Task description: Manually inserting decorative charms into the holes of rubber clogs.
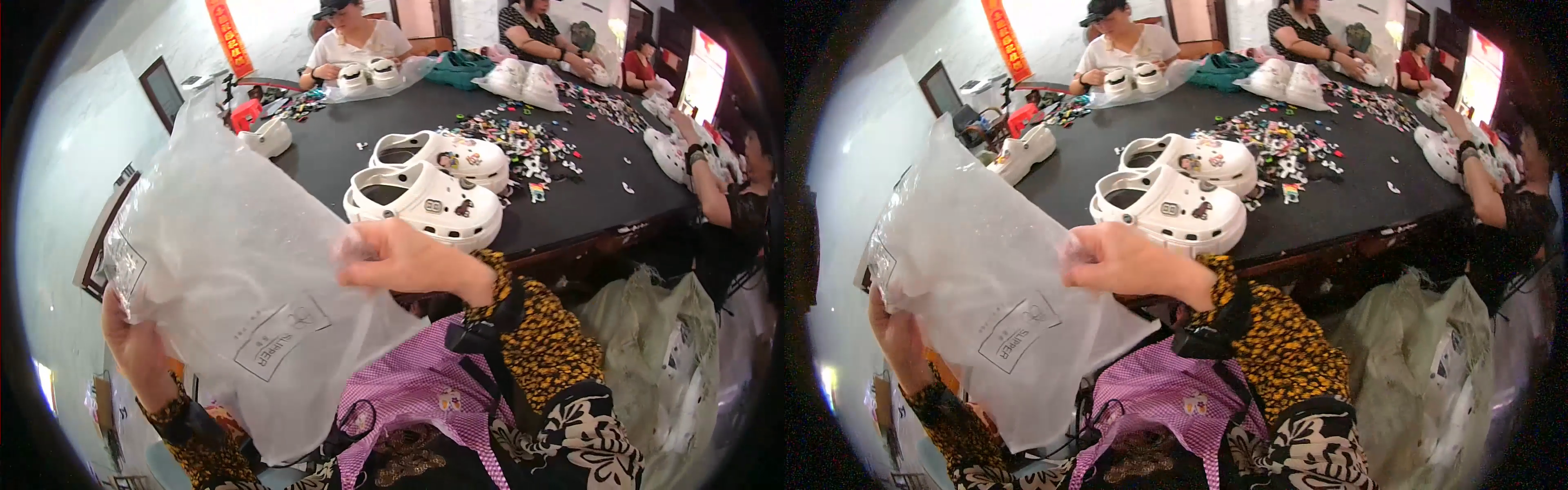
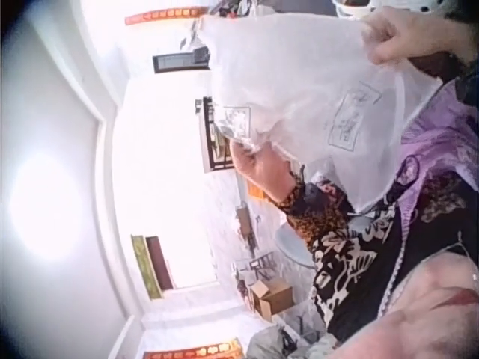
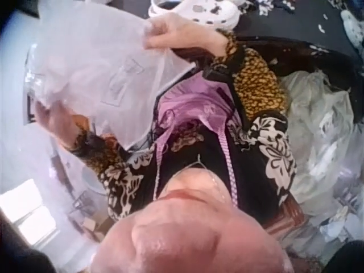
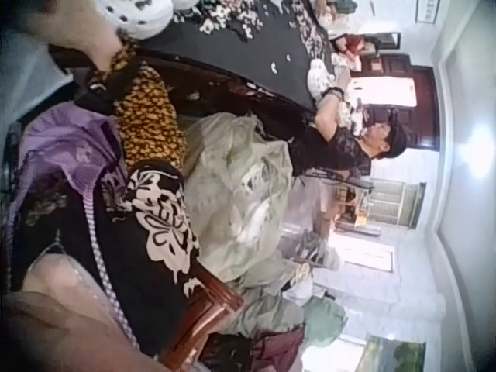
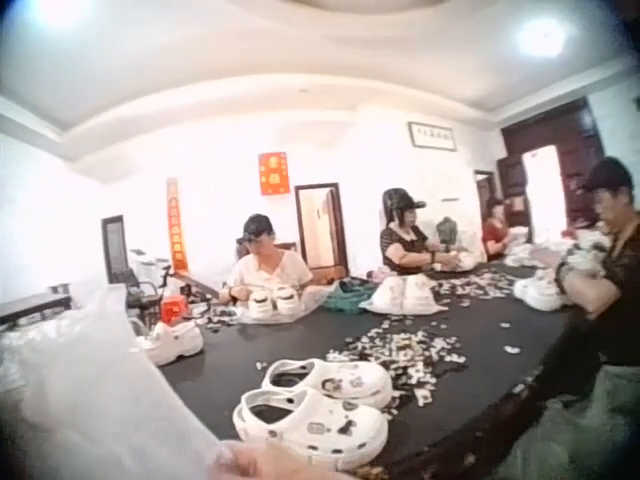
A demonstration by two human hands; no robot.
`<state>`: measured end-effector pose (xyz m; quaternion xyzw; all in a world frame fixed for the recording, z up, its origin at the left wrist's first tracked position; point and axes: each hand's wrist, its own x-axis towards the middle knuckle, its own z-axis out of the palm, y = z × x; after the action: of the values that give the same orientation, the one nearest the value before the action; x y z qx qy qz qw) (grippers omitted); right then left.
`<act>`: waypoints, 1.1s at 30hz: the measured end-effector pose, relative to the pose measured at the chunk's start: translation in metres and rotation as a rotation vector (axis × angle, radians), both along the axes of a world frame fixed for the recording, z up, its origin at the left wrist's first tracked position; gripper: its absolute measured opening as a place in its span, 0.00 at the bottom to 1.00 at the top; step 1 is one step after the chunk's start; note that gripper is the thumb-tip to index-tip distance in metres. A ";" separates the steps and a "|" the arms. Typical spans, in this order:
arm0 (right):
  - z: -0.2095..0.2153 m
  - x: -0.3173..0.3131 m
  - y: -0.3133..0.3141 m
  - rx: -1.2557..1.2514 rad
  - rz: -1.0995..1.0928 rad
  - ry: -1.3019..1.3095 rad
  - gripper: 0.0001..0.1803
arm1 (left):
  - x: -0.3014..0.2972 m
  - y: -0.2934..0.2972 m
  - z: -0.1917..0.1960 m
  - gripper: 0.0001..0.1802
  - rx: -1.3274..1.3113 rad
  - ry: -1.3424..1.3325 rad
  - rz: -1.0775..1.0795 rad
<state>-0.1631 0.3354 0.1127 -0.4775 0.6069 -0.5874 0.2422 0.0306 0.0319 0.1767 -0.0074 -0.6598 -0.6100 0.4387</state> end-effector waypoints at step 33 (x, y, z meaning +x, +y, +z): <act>-0.035 0.084 0.015 -0.076 -0.201 0.799 0.41 | 0.006 0.105 -0.121 0.34 -0.126 -0.577 -0.633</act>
<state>-0.0787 0.3503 0.0776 -0.6148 0.6747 -0.3986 -0.0886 0.0362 0.1372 0.0555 -0.0655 -0.7566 -0.6501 0.0261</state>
